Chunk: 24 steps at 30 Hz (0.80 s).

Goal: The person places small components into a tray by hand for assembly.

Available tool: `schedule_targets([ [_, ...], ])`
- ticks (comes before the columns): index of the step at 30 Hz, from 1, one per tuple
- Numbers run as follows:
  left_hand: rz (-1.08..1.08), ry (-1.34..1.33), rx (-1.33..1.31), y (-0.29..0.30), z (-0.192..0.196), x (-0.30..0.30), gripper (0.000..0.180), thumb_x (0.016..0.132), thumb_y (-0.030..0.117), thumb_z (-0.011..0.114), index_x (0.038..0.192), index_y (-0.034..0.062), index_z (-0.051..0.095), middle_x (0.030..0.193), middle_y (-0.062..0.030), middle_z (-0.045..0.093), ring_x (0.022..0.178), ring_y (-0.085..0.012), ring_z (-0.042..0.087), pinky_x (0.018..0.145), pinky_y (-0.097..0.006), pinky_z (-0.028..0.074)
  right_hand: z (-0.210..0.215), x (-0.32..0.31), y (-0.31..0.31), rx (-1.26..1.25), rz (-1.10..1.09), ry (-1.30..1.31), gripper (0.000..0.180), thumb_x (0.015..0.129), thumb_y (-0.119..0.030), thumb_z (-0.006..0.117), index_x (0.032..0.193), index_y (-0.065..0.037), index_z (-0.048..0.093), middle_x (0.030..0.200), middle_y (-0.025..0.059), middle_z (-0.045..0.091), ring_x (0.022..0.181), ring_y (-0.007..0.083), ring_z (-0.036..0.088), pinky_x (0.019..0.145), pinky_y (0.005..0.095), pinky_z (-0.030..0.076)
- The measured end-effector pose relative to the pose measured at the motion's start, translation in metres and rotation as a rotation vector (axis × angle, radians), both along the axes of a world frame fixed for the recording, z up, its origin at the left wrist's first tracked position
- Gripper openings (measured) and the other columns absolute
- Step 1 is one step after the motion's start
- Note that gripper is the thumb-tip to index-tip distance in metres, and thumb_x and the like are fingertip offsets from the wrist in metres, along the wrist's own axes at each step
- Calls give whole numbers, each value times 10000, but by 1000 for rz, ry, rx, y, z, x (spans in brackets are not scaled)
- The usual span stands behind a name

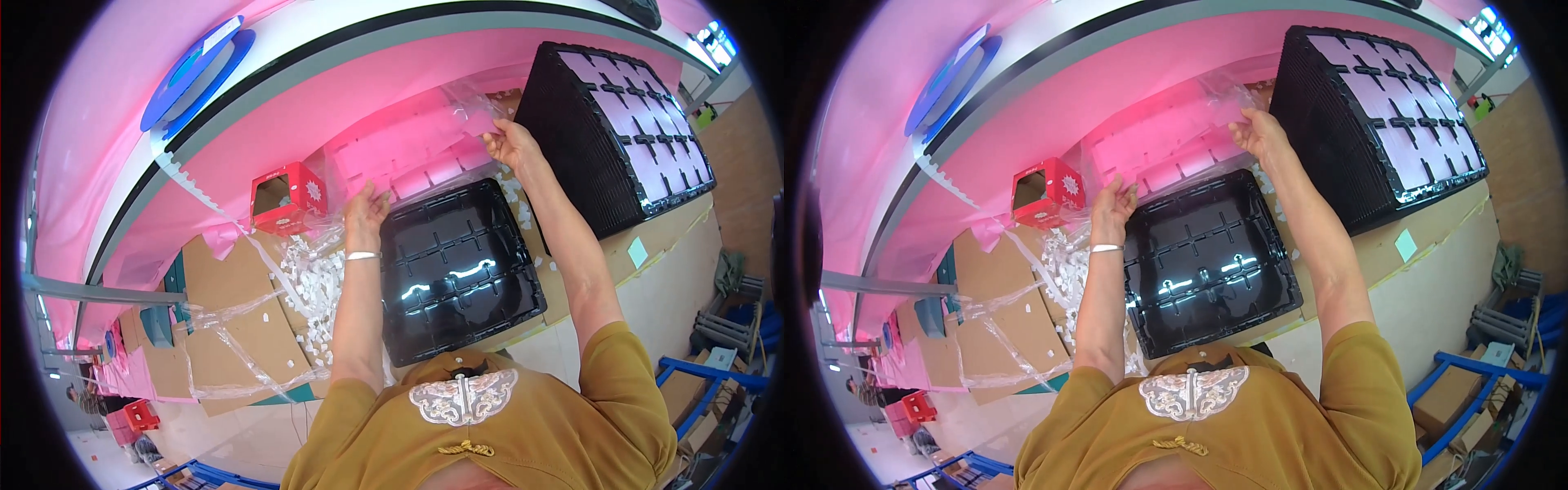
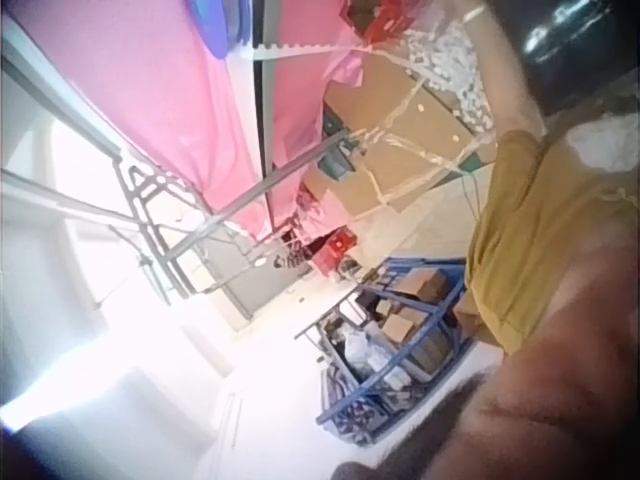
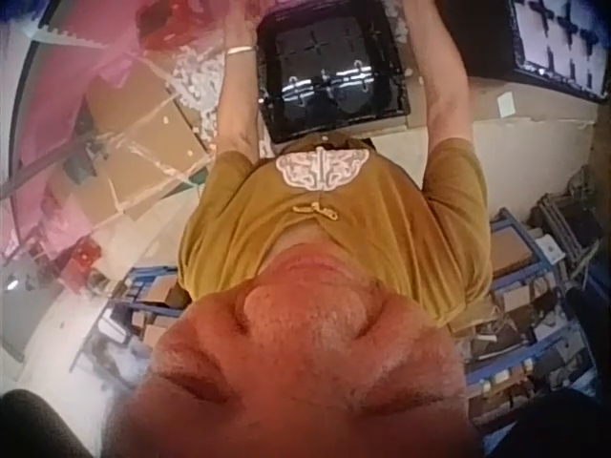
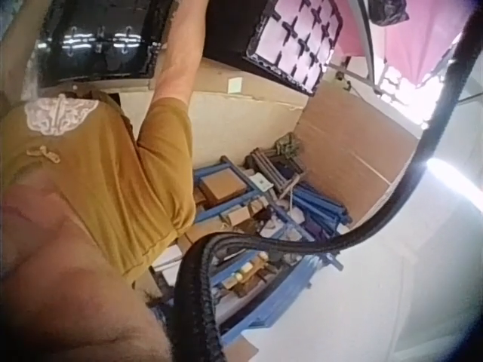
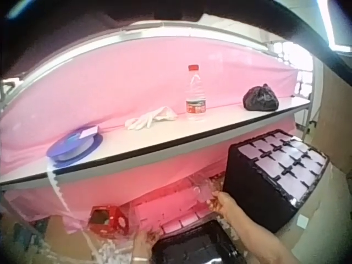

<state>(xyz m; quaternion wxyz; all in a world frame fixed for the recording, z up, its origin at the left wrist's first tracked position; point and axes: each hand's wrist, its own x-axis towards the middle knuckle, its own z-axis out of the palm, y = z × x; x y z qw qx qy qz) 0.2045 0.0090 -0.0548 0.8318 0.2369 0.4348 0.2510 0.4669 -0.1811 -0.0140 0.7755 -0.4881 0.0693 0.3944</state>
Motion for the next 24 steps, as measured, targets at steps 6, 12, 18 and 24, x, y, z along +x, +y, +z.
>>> schedule_targets([
  [6, -150, 206, 444, -42, 0, -66, 106, 875, 120, 636, 933, 31, 643, 751, -28, 619, 585, -117, 551, 496, -251, 420, -17, -56, -70, -360, 156, -419, 202, 939, -273, 610, 865, -88, 579, 626, -46, 499, 490, 29, 443, 405, 183, 321],
  [12, -335, 488, 637, -120, -6, -178, 185, 876, 147, 655, 949, -22, 672, 806, -27, 663, 694, -73, 565, 573, -225, 438, -31, -132, -151, -506, 241, -463, 174, 926, -234, 628, 832, -93, 590, 600, -61, 462, 495, 10, 415, 424, 175, 294],
  [18, -416, 567, 620, -153, -17, -228, 355, 851, 122, 676, 1161, -20, 578, 833, -71, 691, 736, -111, 622, 645, -260, 493, -43, -199, -204, -621, 236, -438, 121, 909, -189, 627, 894, -73, 598, 633, -46, 510, 492, 22, 439, 412, 200, 327],
  [24, -479, 717, 889, -169, -36, -244, 467, 810, 145, 716, 1221, 5, 543, 788, -100, 678, 688, -155, 648, 633, -300, 508, -70, -221, -230, -768, 254, -607, 164, 873, -121, 643, 988, -60, 543, 701, 11, 552, 560, 89, 521, 508, 237, 449],
])
